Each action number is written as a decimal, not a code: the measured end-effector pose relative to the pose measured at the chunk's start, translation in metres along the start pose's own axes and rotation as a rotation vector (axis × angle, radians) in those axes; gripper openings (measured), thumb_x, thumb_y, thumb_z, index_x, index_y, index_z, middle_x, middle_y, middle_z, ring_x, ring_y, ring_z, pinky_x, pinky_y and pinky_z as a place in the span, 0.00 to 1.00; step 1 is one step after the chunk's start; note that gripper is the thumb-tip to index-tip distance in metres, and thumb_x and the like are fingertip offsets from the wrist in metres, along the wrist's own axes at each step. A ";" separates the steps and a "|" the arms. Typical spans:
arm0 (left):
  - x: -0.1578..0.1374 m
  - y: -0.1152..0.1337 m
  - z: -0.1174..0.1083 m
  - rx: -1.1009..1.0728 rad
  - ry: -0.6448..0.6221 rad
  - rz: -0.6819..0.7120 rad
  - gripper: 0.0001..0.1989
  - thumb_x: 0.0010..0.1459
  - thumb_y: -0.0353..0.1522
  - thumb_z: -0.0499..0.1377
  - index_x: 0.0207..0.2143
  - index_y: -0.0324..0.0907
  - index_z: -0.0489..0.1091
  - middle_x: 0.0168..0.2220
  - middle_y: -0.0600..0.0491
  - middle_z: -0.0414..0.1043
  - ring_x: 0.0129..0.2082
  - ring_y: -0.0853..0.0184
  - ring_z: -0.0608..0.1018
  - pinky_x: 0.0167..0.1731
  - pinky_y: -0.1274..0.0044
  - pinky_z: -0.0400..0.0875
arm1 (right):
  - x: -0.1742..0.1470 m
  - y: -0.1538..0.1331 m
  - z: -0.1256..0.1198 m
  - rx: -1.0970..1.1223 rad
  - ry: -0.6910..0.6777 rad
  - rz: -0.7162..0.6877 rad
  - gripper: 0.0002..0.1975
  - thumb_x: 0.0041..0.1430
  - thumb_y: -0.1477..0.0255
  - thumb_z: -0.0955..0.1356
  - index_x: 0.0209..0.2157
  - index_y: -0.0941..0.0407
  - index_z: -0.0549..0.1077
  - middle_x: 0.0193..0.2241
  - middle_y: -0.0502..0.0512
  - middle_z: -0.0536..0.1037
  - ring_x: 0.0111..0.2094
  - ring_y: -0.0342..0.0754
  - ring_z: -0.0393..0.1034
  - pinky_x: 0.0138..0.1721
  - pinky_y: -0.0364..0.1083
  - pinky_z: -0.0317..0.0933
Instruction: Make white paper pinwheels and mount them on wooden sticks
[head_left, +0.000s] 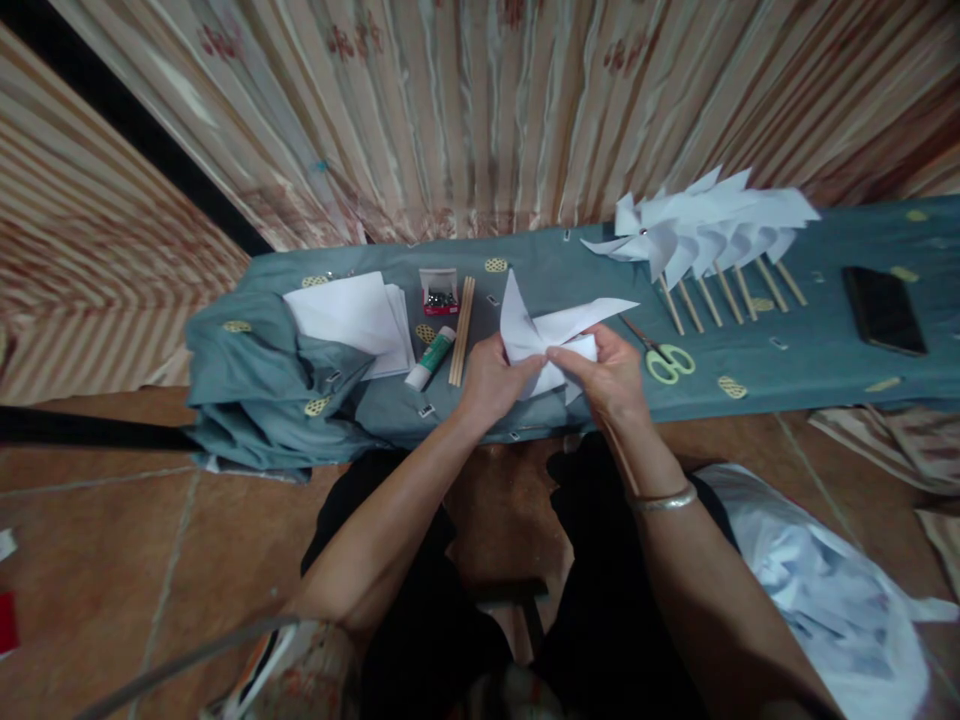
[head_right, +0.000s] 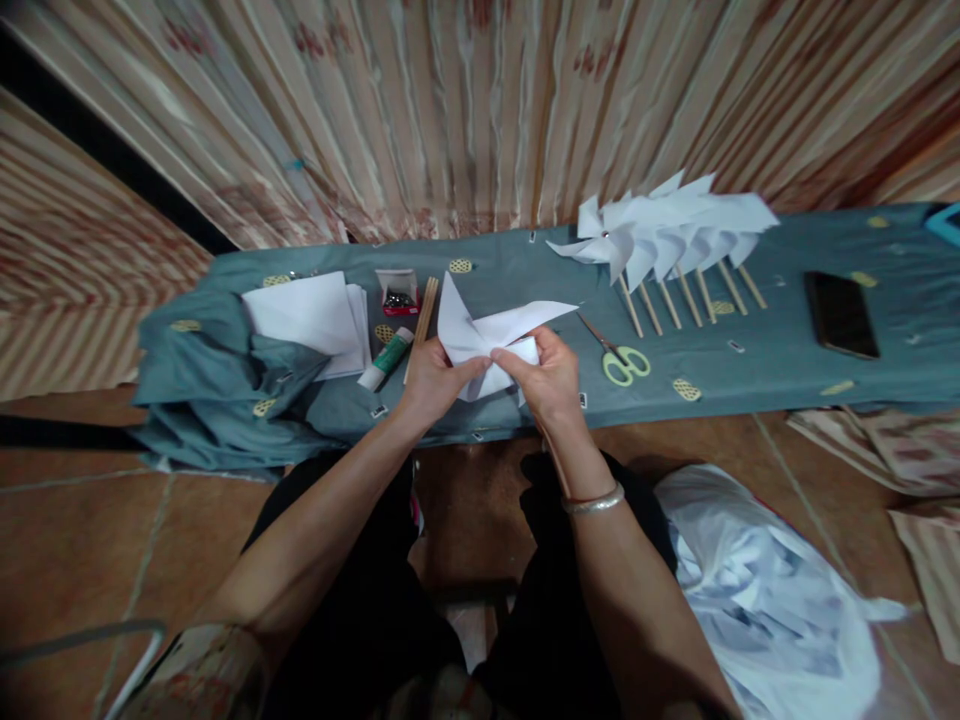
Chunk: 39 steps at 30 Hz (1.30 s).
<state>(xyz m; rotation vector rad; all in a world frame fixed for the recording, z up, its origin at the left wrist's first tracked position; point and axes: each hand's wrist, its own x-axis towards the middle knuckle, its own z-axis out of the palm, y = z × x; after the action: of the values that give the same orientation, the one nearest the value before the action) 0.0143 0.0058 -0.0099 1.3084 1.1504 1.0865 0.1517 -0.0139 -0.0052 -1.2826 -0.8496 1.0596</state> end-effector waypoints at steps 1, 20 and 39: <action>0.000 0.001 0.000 0.015 0.005 0.003 0.11 0.45 0.28 0.66 0.34 0.36 0.77 0.32 0.52 0.80 0.31 0.65 0.78 0.31 0.77 0.70 | 0.000 0.000 0.000 0.000 -0.001 0.002 0.18 0.33 0.71 0.77 0.32 0.55 0.76 0.27 0.47 0.81 0.26 0.46 0.72 0.32 0.47 0.67; 0.005 -0.005 -0.004 -0.042 -0.011 -0.015 0.09 0.45 0.28 0.65 0.32 0.36 0.76 0.30 0.52 0.79 0.29 0.67 0.77 0.31 0.77 0.70 | -0.005 0.000 -0.004 -0.020 -0.076 0.008 0.19 0.35 0.67 0.78 0.32 0.54 0.74 0.27 0.47 0.81 0.26 0.46 0.72 0.32 0.47 0.69; 0.003 -0.002 -0.003 -0.030 0.052 -0.033 0.08 0.45 0.29 0.66 0.31 0.36 0.77 0.30 0.52 0.79 0.29 0.66 0.77 0.31 0.77 0.70 | -0.004 0.005 -0.001 -0.108 -0.046 -0.013 0.17 0.38 0.65 0.76 0.32 0.55 0.73 0.28 0.48 0.80 0.27 0.47 0.72 0.32 0.48 0.67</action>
<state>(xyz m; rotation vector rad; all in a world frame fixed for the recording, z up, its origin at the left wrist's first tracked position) 0.0120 0.0090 -0.0120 1.2403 1.1853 1.1155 0.1506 -0.0181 -0.0101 -1.3449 -0.9596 1.0483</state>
